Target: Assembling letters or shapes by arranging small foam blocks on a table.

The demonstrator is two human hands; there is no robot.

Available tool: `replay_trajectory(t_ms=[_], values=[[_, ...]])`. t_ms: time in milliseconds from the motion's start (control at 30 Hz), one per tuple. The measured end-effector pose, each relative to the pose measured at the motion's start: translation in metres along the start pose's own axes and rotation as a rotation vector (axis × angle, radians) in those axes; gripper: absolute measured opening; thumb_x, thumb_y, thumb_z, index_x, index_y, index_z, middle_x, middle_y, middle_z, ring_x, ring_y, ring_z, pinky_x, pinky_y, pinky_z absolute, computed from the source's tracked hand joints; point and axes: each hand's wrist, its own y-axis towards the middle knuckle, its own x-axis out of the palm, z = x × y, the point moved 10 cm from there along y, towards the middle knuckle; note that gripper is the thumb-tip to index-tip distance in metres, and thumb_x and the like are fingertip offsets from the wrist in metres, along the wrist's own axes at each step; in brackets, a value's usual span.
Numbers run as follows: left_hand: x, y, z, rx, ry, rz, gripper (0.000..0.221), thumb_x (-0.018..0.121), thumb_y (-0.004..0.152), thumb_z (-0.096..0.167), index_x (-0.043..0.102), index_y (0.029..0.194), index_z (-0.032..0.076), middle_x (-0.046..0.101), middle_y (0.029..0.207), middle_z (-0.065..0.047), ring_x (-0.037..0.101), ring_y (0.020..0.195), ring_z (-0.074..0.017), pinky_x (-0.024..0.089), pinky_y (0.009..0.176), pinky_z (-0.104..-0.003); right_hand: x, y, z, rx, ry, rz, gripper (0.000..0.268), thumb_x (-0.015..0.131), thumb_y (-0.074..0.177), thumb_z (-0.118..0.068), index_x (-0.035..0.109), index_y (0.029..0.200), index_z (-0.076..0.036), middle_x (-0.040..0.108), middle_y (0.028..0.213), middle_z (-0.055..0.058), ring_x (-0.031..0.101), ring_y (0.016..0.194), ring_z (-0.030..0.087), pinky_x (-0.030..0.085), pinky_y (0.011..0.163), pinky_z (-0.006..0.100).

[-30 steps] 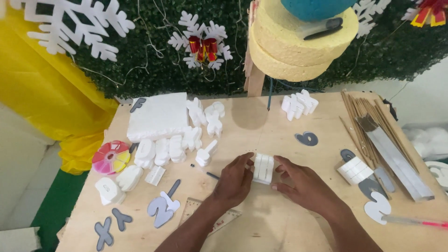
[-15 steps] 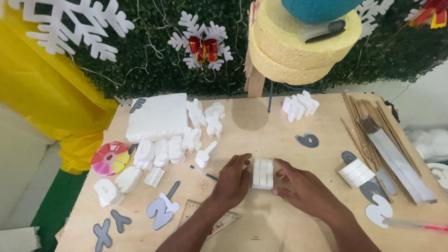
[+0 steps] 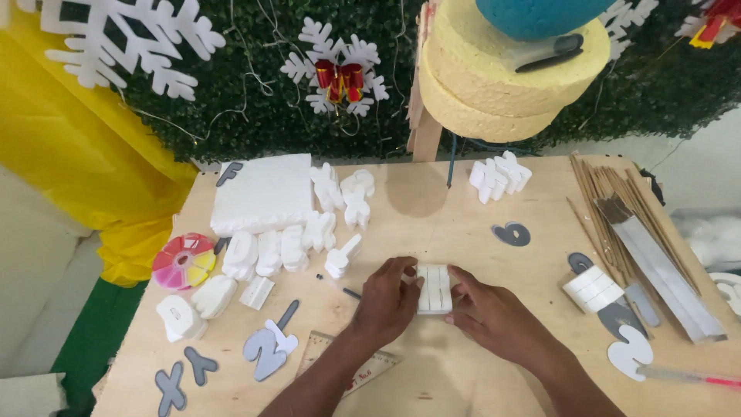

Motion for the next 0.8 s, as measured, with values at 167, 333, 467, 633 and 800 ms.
replay_trajectory(t_ms=[167, 333, 467, 633, 800], values=[[-0.006, 0.001, -0.001, -0.023, -0.013, 0.052, 0.025, 0.060, 0.098, 0.016, 0.061, 0.119, 0.003, 0.068, 0.103, -0.011, 0.060, 0.053, -0.0185, 0.051, 0.055, -0.037, -0.002, 0.001, -0.004, 0.046, 0.036, -0.009, 0.076, 0.071, 0.090, -0.029, 0.035, 0.156, -0.022, 0.075, 0.125, -0.003, 0.078, 0.104, 0.017, 0.058, 0.090, 0.032], [-0.012, 0.001, -0.002, -0.023, -0.042, 0.088, 0.017, 0.060, 0.098, 0.012, 0.059, 0.114, 0.006, 0.066, 0.102, -0.011, 0.053, 0.049, -0.0185, 0.045, 0.051, -0.038, -0.001, 0.004, 0.001, 0.053, 0.049, -0.001, 0.074, 0.073, 0.089, -0.028, 0.038, 0.155, -0.023, 0.076, 0.121, -0.001, 0.079, 0.099, 0.015, 0.057, 0.088, 0.031], [-0.011, 0.000, -0.002, -0.001, -0.056, 0.096, 0.010, 0.062, 0.097, 0.010, 0.058, 0.105, 0.006, 0.064, 0.096, -0.008, 0.052, 0.050, -0.0166, 0.044, 0.052, -0.036, 0.000, 0.005, 0.002, 0.040, 0.026, 0.014, 0.068, 0.070, 0.090, -0.030, 0.041, 0.152, -0.024, 0.077, 0.118, -0.003, 0.078, 0.096, 0.016, 0.058, 0.085, 0.032], [-0.011, 0.002, -0.007, -0.064, -0.099, 0.087, 0.009, 0.064, 0.098, 0.012, 0.056, 0.096, 0.008, 0.063, 0.093, -0.007, 0.057, 0.052, -0.0180, 0.044, 0.049, -0.036, -0.002, 0.006, -0.005, 0.011, 0.098, 0.051, 0.066, 0.073, 0.088, -0.027, 0.047, 0.148, -0.022, 0.080, 0.117, -0.002, 0.077, 0.091, 0.013, 0.056, 0.086, 0.029], [-0.014, 0.005, -0.010, -0.106, -0.115, 0.108, 0.010, 0.061, 0.097, 0.013, 0.061, 0.105, 0.007, 0.067, 0.100, -0.008, 0.066, 0.067, -0.0196, 0.050, 0.058, -0.036, -0.005, 0.010, -0.005, -0.036, 0.172, 0.158, 0.066, 0.073, 0.087, -0.024, 0.050, 0.148, -0.021, 0.081, 0.107, -0.002, 0.077, 0.087, 0.013, 0.059, 0.086, 0.028]])
